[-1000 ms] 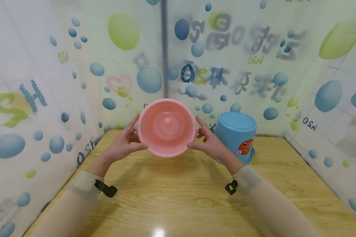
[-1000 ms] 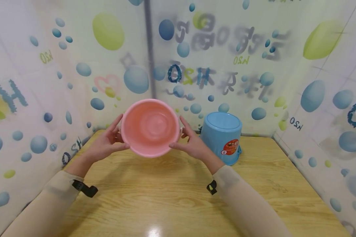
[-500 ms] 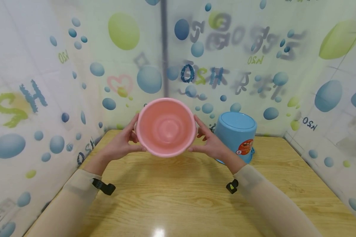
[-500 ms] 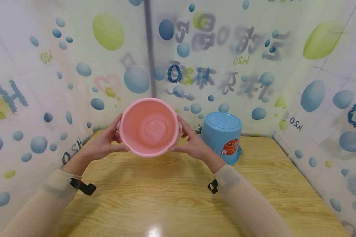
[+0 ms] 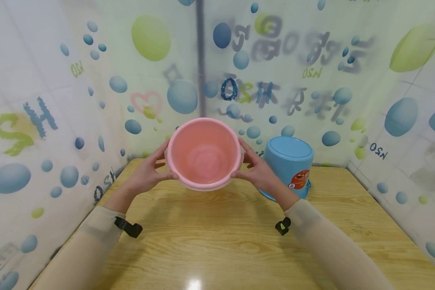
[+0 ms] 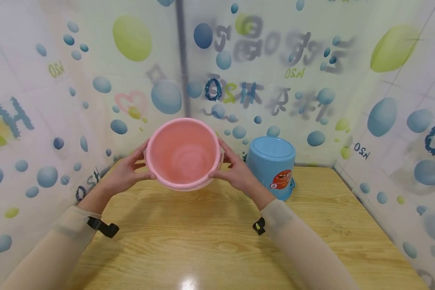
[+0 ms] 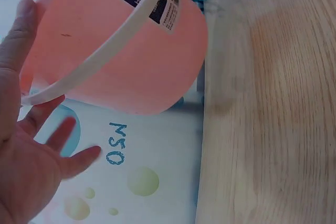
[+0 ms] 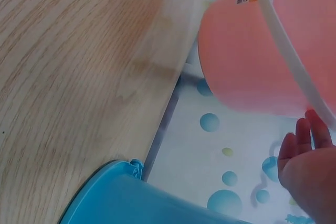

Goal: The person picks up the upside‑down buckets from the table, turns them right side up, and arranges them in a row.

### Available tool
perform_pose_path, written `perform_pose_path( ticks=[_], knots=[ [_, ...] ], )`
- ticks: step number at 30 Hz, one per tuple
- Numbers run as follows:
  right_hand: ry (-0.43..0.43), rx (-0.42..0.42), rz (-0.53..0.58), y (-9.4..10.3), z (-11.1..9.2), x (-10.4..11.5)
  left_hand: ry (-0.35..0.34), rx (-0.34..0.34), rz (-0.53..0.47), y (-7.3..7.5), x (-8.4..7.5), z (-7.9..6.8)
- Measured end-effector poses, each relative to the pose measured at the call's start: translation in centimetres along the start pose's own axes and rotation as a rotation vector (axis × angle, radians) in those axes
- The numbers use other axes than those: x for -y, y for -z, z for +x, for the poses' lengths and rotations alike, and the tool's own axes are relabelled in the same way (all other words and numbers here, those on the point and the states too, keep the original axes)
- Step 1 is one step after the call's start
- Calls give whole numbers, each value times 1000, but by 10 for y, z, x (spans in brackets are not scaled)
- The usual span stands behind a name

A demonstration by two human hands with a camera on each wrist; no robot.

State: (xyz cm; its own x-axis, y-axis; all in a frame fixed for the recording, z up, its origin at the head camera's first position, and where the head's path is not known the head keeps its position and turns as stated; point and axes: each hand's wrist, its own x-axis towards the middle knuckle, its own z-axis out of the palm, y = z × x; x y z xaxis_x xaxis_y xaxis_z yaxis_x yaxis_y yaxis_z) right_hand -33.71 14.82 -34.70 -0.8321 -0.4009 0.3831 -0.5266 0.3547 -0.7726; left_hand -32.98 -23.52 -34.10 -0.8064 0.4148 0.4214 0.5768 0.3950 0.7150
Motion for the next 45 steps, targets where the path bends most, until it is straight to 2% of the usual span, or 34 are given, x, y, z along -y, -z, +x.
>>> perform_pose_path(
  ticks=[4,6,9,15,20,29,37,45],
  knots=[
    [17,12,69,-2,0,-1,17,31,-133,1,-1,1],
    [17,25,129,-4,0,-2,30,44,-164,1,-1,1],
    [13,36,211,-6,0,-3,43,44,-140,1,0,2],
    [-35,35,262,-11,2,-4,39,29,-75,-1,5,2],
    [-103,43,261,-15,3,-7,56,15,-33,-1,7,1],
    [-129,50,214,-22,6,-10,108,-1,17,-3,14,1],
    [-217,53,203,-28,14,-9,179,3,-52,-7,24,2],
    [-227,37,198,-32,26,-10,208,6,-105,-2,32,6]
  ],
)
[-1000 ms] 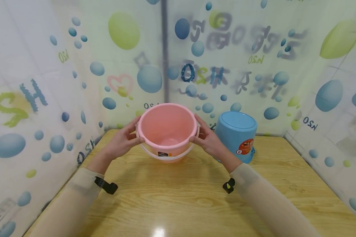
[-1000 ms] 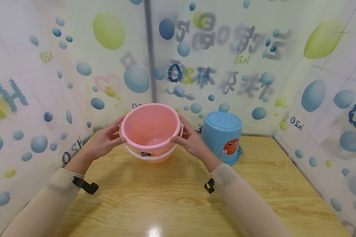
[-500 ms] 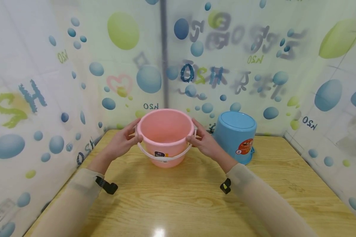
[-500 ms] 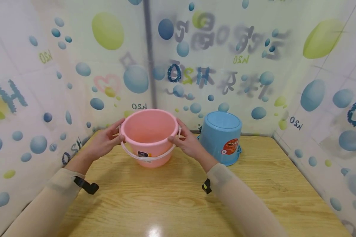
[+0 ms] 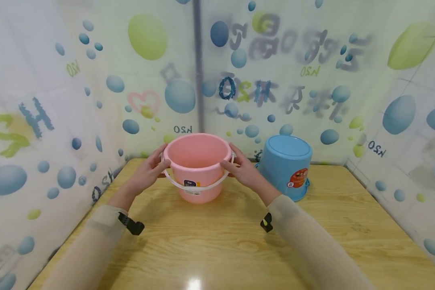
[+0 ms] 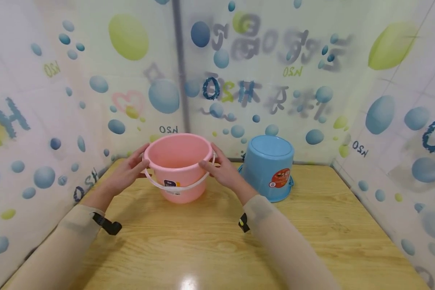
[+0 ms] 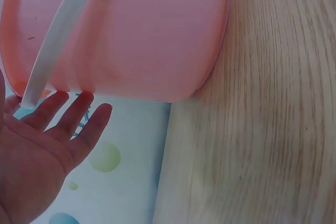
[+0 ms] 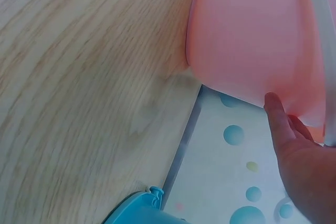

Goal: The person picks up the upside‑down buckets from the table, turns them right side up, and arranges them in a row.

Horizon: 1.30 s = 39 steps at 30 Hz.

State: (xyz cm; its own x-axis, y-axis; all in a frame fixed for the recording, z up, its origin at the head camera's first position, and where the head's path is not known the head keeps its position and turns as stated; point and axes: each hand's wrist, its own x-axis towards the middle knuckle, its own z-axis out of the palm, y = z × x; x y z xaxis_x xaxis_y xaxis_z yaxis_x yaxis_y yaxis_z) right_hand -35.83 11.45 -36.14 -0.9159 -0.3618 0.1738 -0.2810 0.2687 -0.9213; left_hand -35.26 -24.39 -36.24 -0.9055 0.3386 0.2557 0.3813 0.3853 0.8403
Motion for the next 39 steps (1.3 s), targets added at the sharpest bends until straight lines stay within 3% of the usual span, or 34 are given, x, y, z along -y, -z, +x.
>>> perform_pose_path(
  ticks=[12,23,39],
  knots=[
    [-8,-23,-42,-5,14,-2,57,-17,-60,5,8,10],
    [-17,-2,-14,-2,21,1,98,-59,-98,2,11,17],
    [-26,-31,18,-4,32,-2,138,-130,-60,-5,6,22]
  ],
)
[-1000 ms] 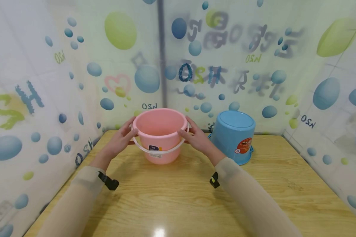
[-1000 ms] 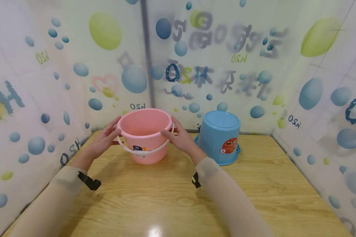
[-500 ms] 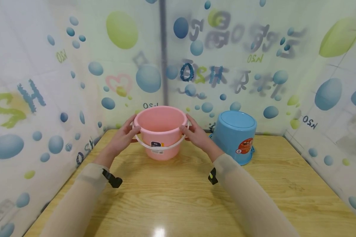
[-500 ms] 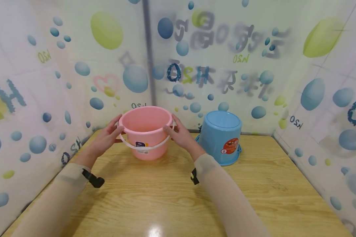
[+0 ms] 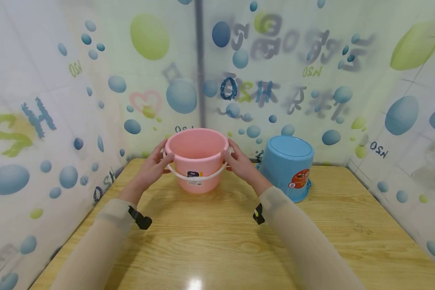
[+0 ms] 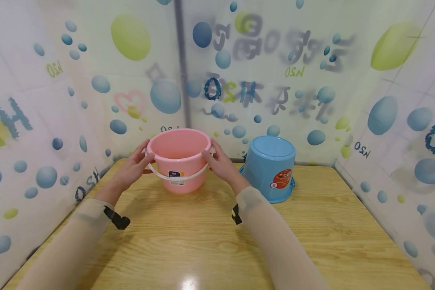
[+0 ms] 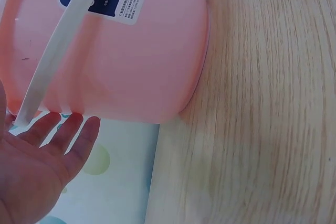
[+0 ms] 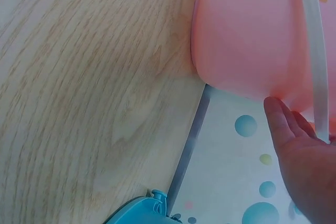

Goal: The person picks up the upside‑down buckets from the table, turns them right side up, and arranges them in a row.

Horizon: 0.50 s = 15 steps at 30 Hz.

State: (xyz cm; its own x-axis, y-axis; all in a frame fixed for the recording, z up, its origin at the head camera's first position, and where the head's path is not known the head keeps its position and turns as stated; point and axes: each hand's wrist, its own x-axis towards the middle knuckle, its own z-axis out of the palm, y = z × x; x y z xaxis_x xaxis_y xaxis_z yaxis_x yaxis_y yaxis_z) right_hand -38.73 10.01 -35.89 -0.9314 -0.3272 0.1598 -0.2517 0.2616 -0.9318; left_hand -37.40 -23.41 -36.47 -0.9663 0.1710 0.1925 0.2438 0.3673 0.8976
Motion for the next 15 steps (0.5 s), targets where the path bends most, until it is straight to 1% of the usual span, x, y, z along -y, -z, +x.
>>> perform_pose_path(
  ticks=[5,9,11,13,15],
  knots=[
    [5,-5,-47,0,0,1,4,-4,7,-2,-2,0],
    [0,-32,-99,1,-2,1,20,-7,12,-3,-2,1],
    [4,-45,-104,1,-5,3,14,-20,11,-3,-2,0],
    [21,-57,-125,1,-10,6,-5,-59,6,-2,-1,-3],
    [51,-72,-165,0,-16,11,-41,-133,-5,-1,-2,-7]
  ],
)
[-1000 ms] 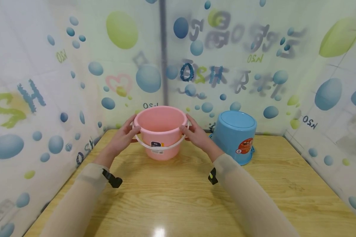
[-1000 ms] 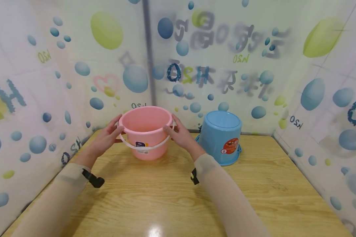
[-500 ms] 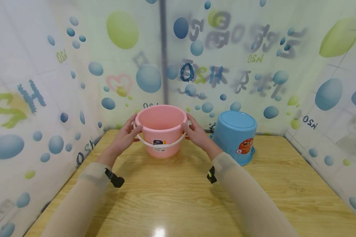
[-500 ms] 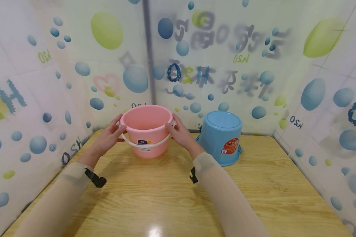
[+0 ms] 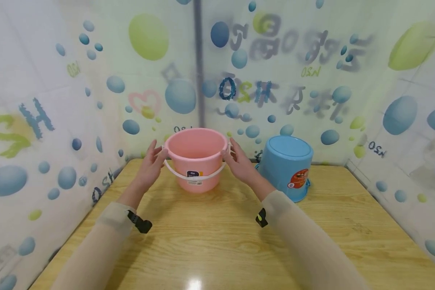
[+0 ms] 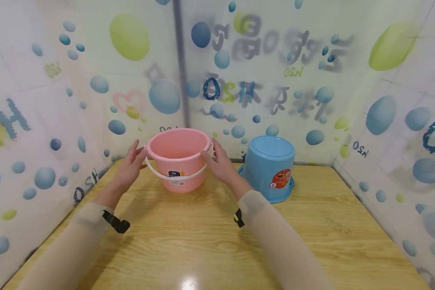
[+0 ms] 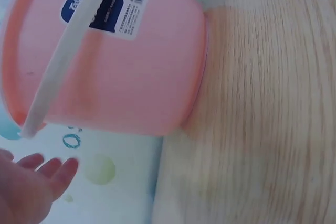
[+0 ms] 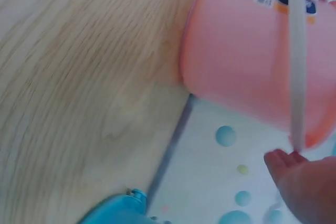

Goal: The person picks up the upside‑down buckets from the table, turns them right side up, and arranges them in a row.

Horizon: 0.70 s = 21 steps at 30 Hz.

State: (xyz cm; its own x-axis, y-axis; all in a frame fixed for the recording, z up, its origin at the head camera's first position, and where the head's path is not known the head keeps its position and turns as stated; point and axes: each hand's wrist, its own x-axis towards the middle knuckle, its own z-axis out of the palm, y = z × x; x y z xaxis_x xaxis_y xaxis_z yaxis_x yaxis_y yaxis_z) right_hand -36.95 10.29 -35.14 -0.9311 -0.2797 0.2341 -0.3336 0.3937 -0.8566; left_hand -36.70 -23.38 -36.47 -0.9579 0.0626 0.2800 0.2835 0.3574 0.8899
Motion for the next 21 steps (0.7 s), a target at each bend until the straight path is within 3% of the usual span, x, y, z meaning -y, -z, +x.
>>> perform_pose_path(
  ticks=[5,8,12,16,21],
  knots=[
    [47,-34,-102,10,-22,10,-134,-201,-21,-2,-14,-13],
    [67,-15,-118,20,-39,11,-226,-239,-38,-7,-30,-22],
    [123,26,-140,33,-60,8,-328,-180,-61,-19,-52,-35],
    [167,68,-151,43,-81,4,-404,-69,-116,-36,-69,-45],
    [151,111,-141,52,-107,-1,-463,88,-199,-60,-82,-56]
  ],
)
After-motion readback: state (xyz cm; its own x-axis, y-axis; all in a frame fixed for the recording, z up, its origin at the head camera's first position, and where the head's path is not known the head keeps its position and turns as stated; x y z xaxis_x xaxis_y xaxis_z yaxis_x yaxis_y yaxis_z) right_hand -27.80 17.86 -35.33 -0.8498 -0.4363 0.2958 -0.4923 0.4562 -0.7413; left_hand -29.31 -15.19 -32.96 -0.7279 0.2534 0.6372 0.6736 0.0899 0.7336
